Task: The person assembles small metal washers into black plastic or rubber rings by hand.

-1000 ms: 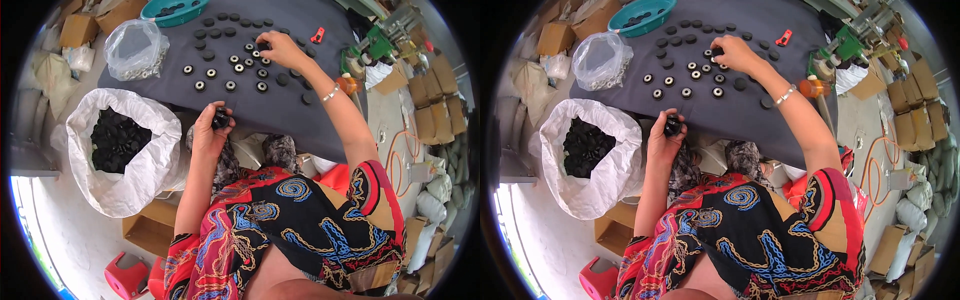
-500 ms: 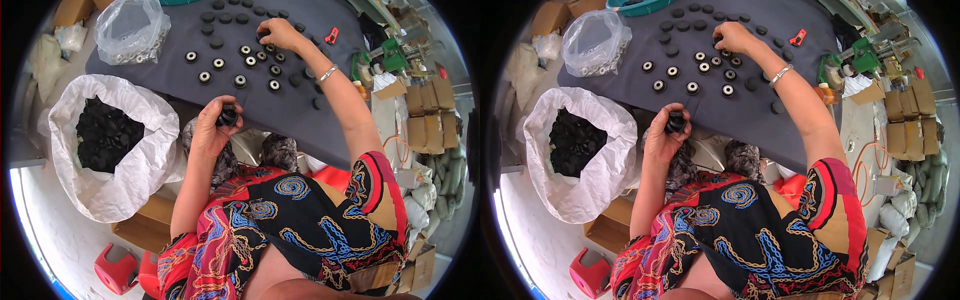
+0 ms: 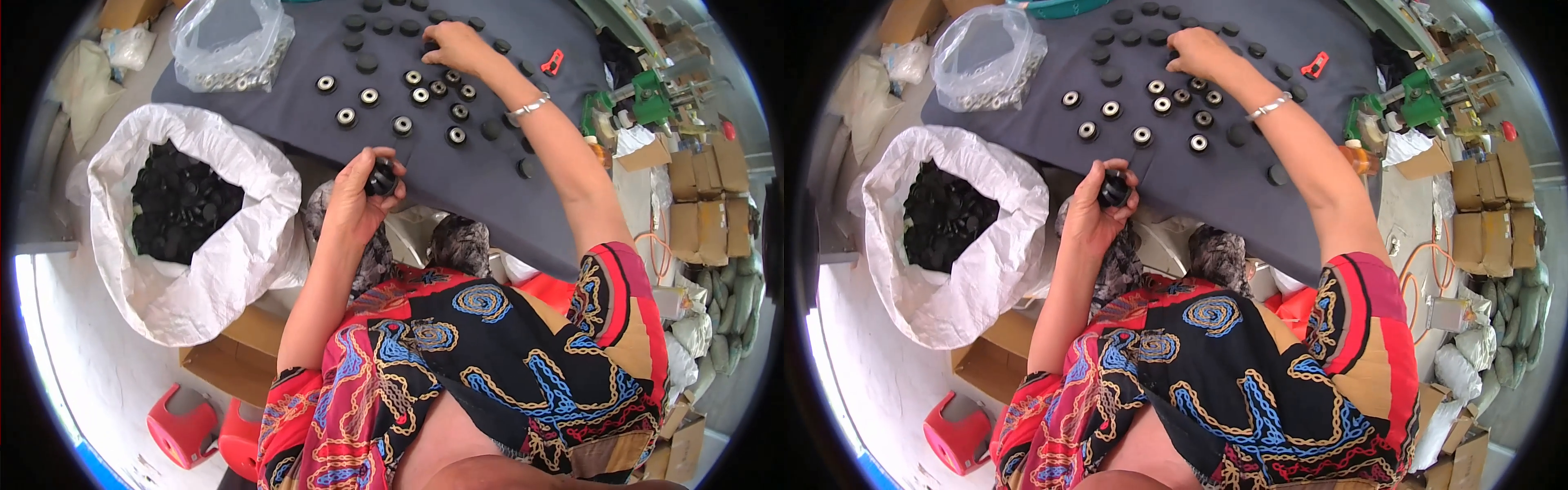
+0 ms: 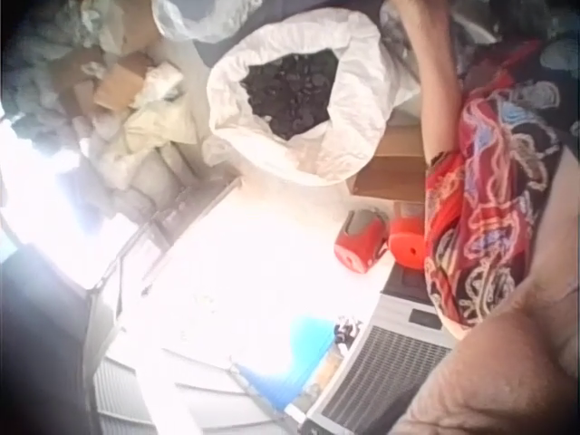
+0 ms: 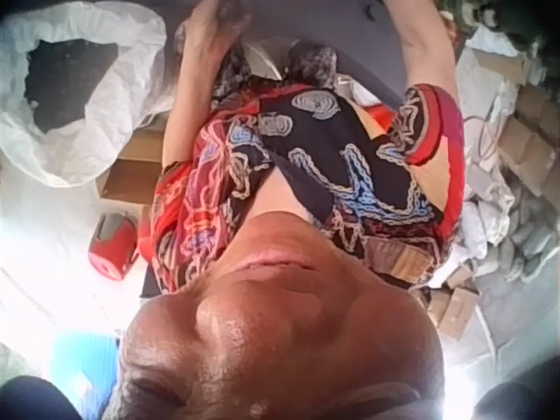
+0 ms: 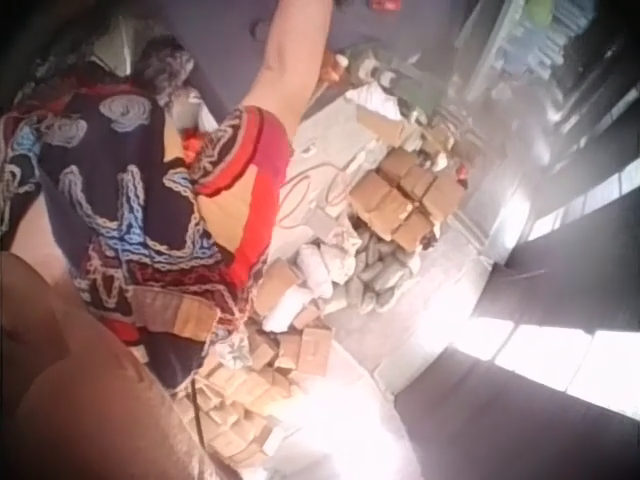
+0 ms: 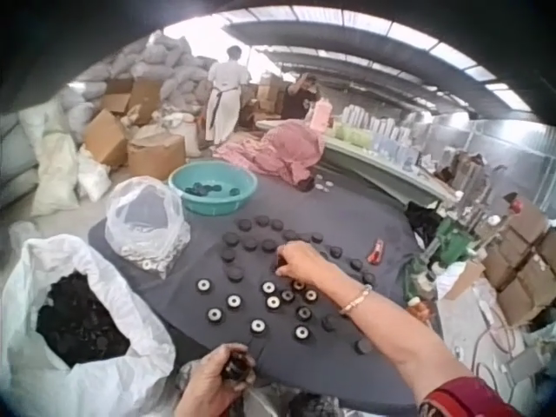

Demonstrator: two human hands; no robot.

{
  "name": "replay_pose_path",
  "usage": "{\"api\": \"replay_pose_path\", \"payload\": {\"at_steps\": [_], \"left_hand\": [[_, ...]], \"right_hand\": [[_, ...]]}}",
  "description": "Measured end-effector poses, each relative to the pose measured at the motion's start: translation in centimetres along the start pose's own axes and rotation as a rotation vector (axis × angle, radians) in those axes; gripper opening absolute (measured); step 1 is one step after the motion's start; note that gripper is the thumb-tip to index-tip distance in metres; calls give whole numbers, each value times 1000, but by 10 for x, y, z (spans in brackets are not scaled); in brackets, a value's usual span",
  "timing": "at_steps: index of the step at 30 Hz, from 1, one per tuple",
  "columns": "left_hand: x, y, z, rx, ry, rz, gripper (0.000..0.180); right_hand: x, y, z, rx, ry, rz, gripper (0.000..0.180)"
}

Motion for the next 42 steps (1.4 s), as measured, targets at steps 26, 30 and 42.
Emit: {"api": "replay_pose_path", "payload": {"at_steps": [26, 30, 42], "left_hand": [[-6, 12, -1, -220, -60, -7, 38], [-8, 15, 1, -217, -49, -37, 34], [-14, 22, 0, -126, -92, -57, 29]], "right_hand": [[53, 78, 25, -92, -593, 12, 34], [34, 48, 12, -118, -318, 100, 34], [47, 23, -13, 61, -77, 131, 33]]}}
Point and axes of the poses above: each hand's wrist, its own y-axis away from the middle knuckle, its own z-axis out of the back of the hand, x = y × z, the point moved 7 cm from there along -y, towards the middle knuckle, and after that the axes turned 4 degrees about -y, right-handed, at the moved point
